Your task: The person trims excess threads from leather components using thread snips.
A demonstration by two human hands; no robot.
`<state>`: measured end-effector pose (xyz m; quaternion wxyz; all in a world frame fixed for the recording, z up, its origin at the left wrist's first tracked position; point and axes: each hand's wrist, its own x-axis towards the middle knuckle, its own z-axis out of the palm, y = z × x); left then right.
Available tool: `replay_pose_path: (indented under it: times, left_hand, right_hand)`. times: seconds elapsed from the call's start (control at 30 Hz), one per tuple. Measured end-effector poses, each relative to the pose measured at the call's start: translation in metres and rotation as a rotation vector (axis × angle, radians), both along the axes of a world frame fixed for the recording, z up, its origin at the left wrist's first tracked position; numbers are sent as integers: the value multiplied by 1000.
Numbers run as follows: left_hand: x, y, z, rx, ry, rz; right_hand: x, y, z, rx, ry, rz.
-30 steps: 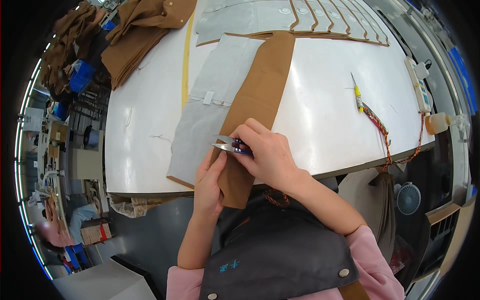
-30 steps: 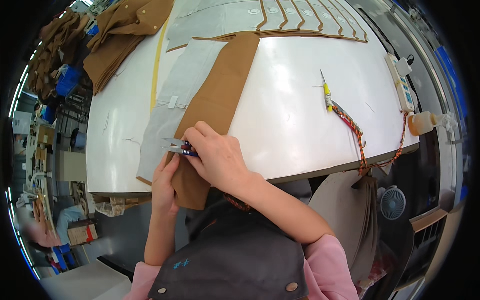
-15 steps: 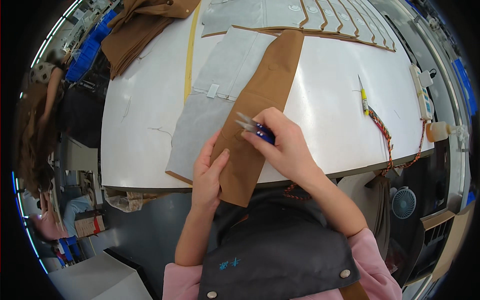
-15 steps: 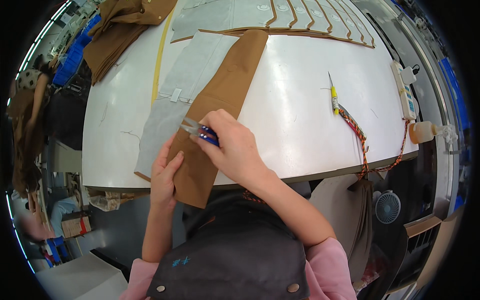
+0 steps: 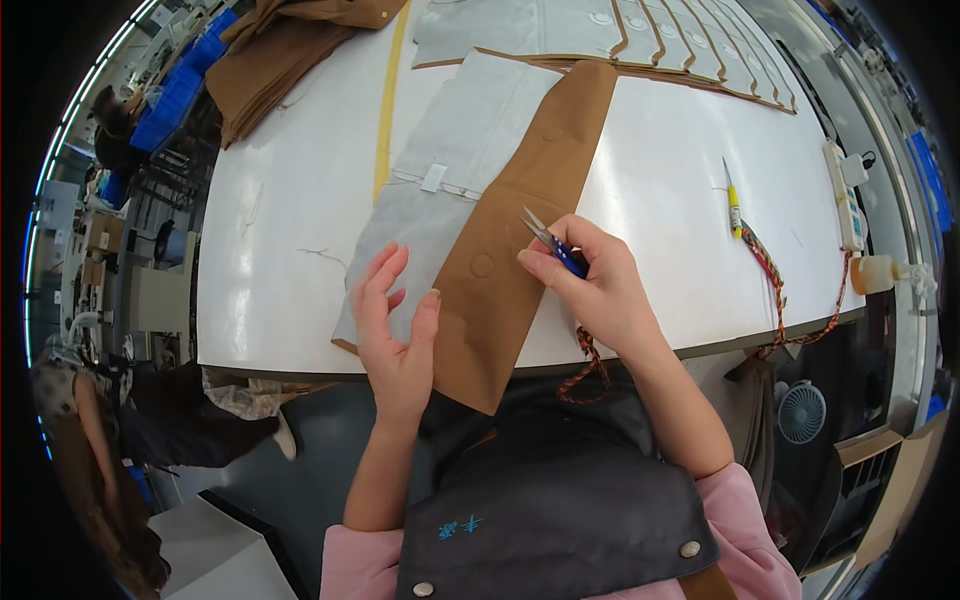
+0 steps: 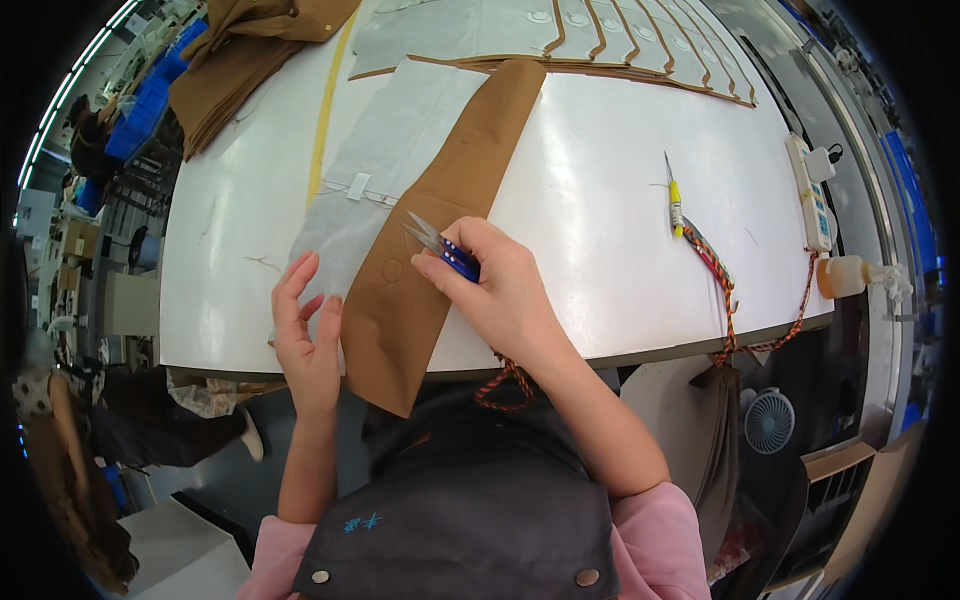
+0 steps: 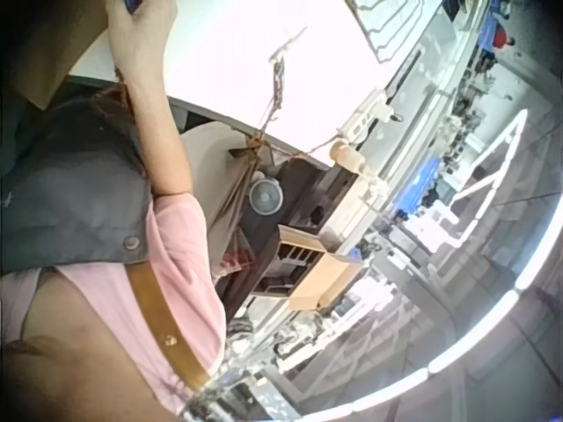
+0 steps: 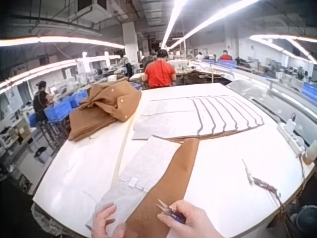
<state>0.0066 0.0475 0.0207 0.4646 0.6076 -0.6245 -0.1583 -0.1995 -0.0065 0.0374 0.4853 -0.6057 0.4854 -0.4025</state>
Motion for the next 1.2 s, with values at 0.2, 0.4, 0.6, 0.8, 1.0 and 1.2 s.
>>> replay_pose_path:
  times: [0.2, 0.4, 0.6, 0.8, 1.0, 1.2]
  left_hand:
    - [-23, 8, 22, 121, 505, -231]
    - [38, -11, 13, -25, 447, 156]
    - [191, -9, 29, 307, -577, 411]
    - [122, -15, 7, 136, -646, -68]
    - [155, -58, -43, 163, -695, -68]
    - [317, -55, -66, 328, -720, 424]
  right_hand:
    - [38, 26, 8, 313, -517, 225]
    - [21, 23, 5, 352, -477, 259]
    - [-28, 14, -9, 100, -166, -221]
    - [-48, 24, -27, 55, -54, -375]
    - [-43, 27, -30, -41, 46, -337]
    - [-47, 26, -44, -48, 71, -360]
